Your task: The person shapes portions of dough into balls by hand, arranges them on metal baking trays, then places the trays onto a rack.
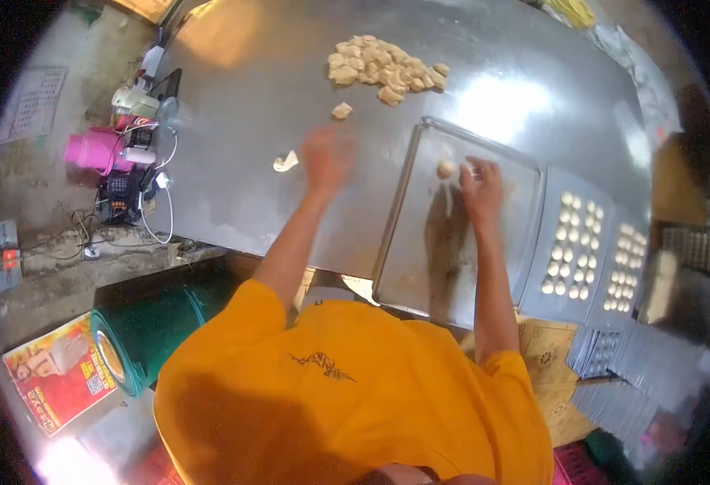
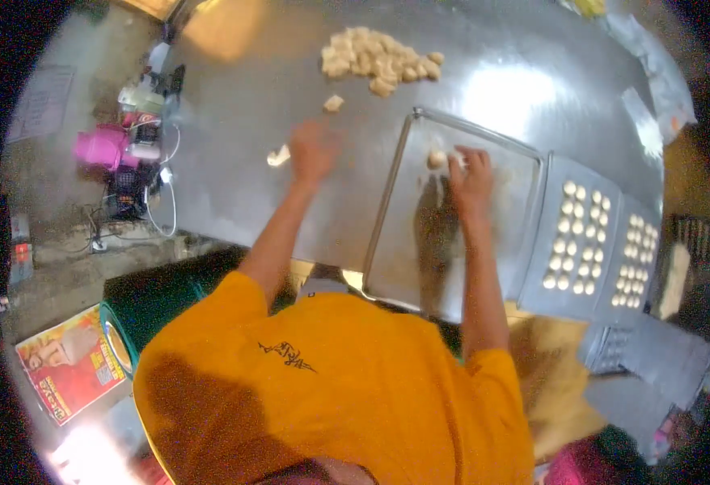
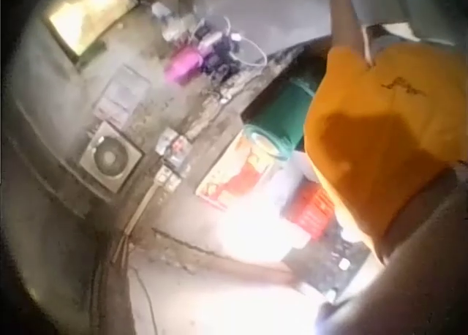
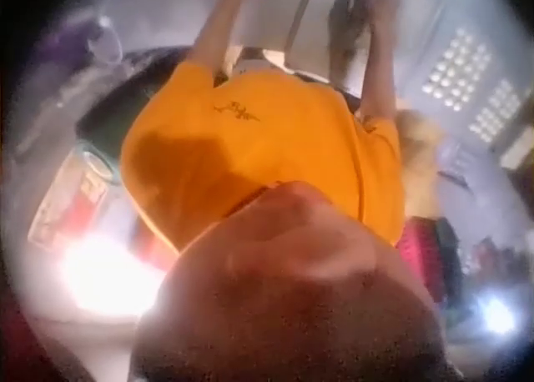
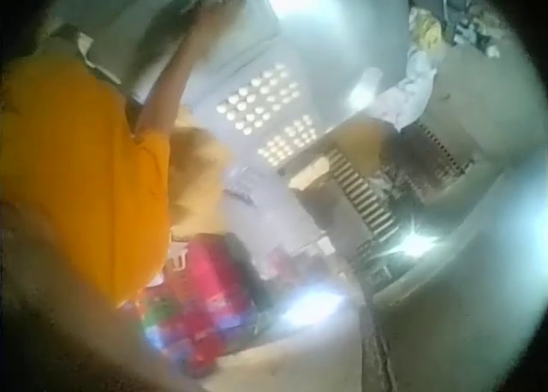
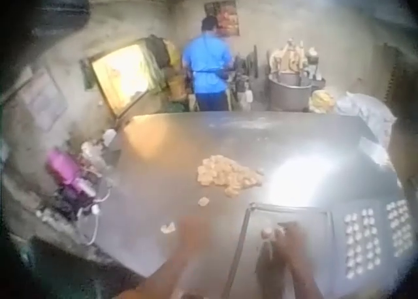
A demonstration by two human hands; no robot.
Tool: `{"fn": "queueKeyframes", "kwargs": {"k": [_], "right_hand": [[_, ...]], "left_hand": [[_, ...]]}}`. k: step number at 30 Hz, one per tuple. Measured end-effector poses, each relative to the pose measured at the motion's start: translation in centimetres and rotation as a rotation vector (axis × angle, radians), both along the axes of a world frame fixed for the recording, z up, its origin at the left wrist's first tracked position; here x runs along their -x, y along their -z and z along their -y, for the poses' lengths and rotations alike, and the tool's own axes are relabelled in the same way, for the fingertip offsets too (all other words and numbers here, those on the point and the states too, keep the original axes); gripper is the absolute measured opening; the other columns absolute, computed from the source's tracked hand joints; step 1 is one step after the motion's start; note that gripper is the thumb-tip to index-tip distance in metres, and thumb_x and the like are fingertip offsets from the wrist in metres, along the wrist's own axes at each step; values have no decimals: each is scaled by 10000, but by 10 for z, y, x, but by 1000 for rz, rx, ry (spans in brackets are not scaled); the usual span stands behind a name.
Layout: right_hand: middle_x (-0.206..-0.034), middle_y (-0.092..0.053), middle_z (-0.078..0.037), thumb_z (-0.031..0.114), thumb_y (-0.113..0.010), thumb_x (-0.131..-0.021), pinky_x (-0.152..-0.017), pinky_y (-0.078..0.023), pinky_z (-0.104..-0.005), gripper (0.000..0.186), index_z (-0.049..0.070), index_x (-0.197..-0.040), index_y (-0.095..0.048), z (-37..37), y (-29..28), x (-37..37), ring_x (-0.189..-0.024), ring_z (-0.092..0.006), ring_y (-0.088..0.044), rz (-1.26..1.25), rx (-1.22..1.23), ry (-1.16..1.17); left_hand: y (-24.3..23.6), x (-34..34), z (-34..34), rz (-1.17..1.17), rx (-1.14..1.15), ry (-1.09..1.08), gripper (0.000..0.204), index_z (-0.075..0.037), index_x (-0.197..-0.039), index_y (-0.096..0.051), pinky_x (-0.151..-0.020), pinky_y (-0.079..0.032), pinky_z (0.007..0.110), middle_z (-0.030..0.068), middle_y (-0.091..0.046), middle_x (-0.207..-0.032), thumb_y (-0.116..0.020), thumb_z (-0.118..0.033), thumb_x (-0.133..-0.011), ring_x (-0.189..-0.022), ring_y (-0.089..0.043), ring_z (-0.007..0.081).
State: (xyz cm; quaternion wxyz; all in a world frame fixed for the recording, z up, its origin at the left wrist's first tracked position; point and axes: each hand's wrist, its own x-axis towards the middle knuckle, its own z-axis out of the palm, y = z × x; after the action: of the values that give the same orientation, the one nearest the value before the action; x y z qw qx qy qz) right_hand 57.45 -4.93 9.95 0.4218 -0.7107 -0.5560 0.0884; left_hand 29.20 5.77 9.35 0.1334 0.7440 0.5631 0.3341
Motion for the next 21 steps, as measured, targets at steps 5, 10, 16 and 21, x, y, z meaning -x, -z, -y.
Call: {"fn": "queueKeyframes", "kwargs": {"k": [5, 10, 16, 21], "right_hand": [[-1043, -572, -148, 229, -595, -850, -834, -460, -396, 258, 67, -1051, -601, -85, 8, 126, -952, -334, -566, -114, 238, -242], [-1001, -546, -179, 153, -562, -842, -815, -419, -435, 265, -6, -1054, -551, -207, 79, 220, -940, -361, -511, -7, -261, -196], [-850, -511, -191, 84, -466, -830, -729, -370, -475, 101, -3, -829, -517, -185, 107, 246, -837, -376, -480, 334, -85, -438], [-894, -508, -190, 161, -498, -825, -764, -359, -470, 157, 11, -848, -537, -77, 91, 284, -889, -357, -462, 476, 230, -342]], "left_hand": [[82, 145, -20, -489, 154, -187, 285, -91, -1099, -554, -876, -385, 476, 167, -573, -1055, -507, -276, -887, -1072, -479, 343], [62, 110, -35, -135, 263, -282, 213, -56, -996, -538, -769, -448, 480, 205, -603, -972, -465, -233, -905, -932, -565, 372], [83, 279, 14, -121, 330, -448, 220, 27, -986, -558, -904, -379, 420, 228, -541, -937, -429, -107, -867, -988, -490, 357], [113, 305, 63, -535, 258, -411, 274, 33, -1078, -521, -904, -366, 467, 199, -538, -1045, -444, -139, -879, -1043, -470, 369]]}}
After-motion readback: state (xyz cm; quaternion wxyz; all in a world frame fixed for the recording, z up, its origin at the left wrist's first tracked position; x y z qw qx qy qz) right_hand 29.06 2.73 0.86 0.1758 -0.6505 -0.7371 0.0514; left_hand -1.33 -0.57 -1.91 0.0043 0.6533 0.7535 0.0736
